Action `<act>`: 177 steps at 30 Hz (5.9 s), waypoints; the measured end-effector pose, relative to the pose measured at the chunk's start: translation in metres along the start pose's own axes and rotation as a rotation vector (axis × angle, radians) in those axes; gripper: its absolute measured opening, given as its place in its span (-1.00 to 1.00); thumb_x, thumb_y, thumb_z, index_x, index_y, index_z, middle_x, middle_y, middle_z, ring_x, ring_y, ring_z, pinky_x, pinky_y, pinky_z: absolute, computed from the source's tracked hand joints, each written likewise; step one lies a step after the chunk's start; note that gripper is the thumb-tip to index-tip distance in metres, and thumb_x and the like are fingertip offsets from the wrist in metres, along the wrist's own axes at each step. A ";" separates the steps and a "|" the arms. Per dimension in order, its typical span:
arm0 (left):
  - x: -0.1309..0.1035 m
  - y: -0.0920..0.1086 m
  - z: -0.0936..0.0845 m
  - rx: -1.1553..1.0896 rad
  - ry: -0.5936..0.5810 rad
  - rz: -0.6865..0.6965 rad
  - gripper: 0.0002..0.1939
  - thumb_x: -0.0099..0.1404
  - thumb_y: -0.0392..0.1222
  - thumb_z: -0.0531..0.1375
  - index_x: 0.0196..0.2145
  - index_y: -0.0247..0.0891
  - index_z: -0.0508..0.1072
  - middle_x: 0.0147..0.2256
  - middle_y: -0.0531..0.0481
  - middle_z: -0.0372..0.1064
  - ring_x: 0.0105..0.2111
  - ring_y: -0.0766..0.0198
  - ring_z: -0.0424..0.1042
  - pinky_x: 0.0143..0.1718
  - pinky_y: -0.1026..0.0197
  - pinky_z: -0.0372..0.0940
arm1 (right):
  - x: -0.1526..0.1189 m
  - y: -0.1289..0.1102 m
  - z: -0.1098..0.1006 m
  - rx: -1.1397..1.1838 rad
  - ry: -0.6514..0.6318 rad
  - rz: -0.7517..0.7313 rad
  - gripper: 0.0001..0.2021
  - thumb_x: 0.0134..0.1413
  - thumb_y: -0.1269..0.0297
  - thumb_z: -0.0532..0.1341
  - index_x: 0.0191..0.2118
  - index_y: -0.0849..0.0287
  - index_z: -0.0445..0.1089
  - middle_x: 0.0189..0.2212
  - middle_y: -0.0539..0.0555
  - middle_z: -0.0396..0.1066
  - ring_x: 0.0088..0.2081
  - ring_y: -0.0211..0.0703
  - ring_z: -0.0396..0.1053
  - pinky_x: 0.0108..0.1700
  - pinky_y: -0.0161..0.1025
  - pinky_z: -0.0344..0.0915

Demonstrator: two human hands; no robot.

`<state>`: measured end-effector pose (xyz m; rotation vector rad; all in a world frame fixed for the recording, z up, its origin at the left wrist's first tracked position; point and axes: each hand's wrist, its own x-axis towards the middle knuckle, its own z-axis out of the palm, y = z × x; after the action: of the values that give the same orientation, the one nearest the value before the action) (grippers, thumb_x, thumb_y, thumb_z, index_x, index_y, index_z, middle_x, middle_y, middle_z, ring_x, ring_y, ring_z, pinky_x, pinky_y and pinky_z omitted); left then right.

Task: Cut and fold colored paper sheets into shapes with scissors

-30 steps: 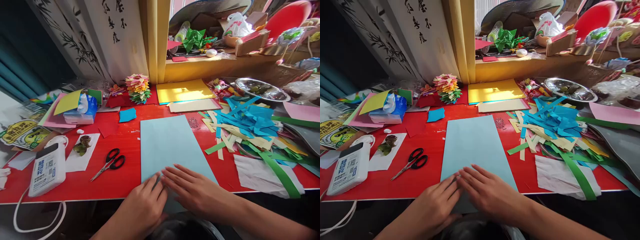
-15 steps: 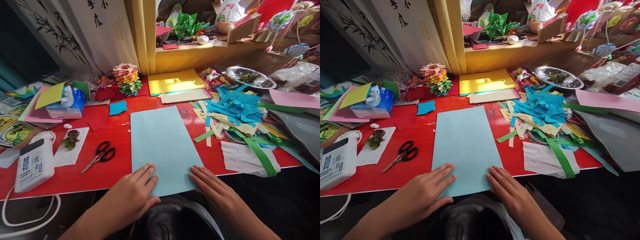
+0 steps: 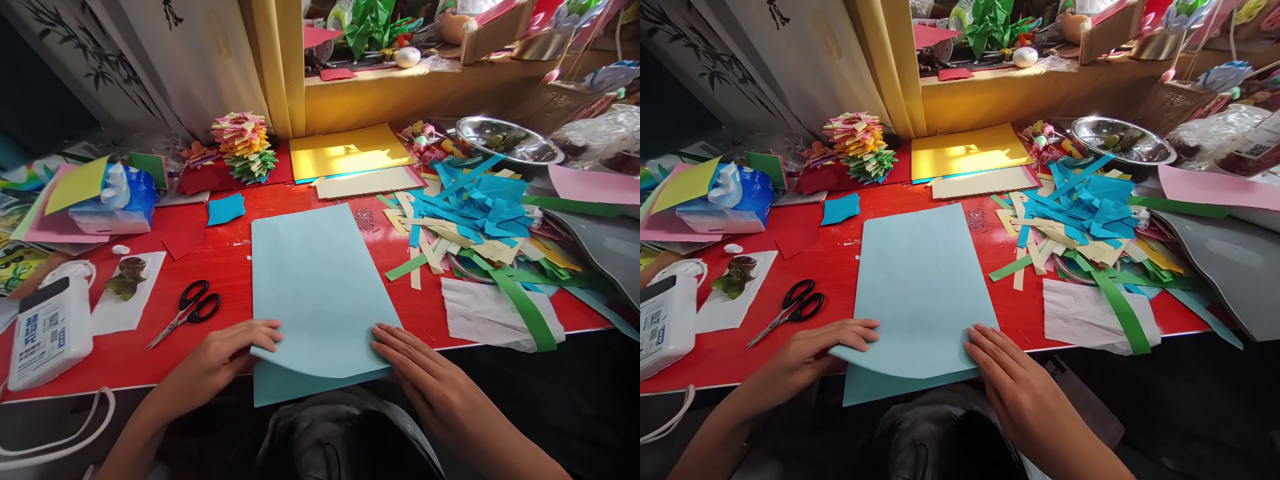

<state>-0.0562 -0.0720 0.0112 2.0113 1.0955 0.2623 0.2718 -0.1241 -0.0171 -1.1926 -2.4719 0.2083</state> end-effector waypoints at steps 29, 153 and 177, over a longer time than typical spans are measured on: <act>0.166 0.017 -0.008 0.363 0.263 0.032 -0.83 0.29 -0.12 0.04 -0.31 -0.22 0.37 -0.30 0.01 0.40 -0.29 0.24 0.35 -0.27 0.21 0.20 | -0.004 -0.010 0.031 0.007 0.132 -0.013 -0.52 0.08 0.58 0.14 0.15 0.55 0.15 0.16 0.36 0.12 0.21 0.19 0.04 0.14 -0.01 0.23; 0.153 -0.054 -0.042 0.857 0.190 0.008 -0.43 0.39 -0.04 -0.29 0.29 -0.31 -0.17 0.31 -0.03 -0.26 0.30 0.23 -0.24 0.29 0.02 -0.29 | -0.027 0.004 0.021 -0.118 0.075 -0.026 -0.61 0.24 0.51 -0.07 0.12 0.34 0.25 0.17 0.18 0.16 0.19 -0.01 0.11 0.26 -0.05 -0.10; 0.054 0.018 -0.015 1.309 0.363 0.820 -0.66 0.26 -0.36 0.10 0.00 -0.36 0.36 -0.07 -0.14 0.44 -0.02 0.15 0.40 0.00 0.17 0.34 | -0.011 0.007 -0.016 -0.051 0.312 -0.185 -0.69 0.12 0.55 0.10 0.00 0.34 0.33 -0.11 0.18 0.45 0.06 -0.09 0.30 0.04 -0.17 0.32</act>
<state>-0.0202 -0.0274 0.0241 3.6774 0.5409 0.3789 0.2894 -0.1285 -0.0073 -0.9274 -2.3027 -0.0875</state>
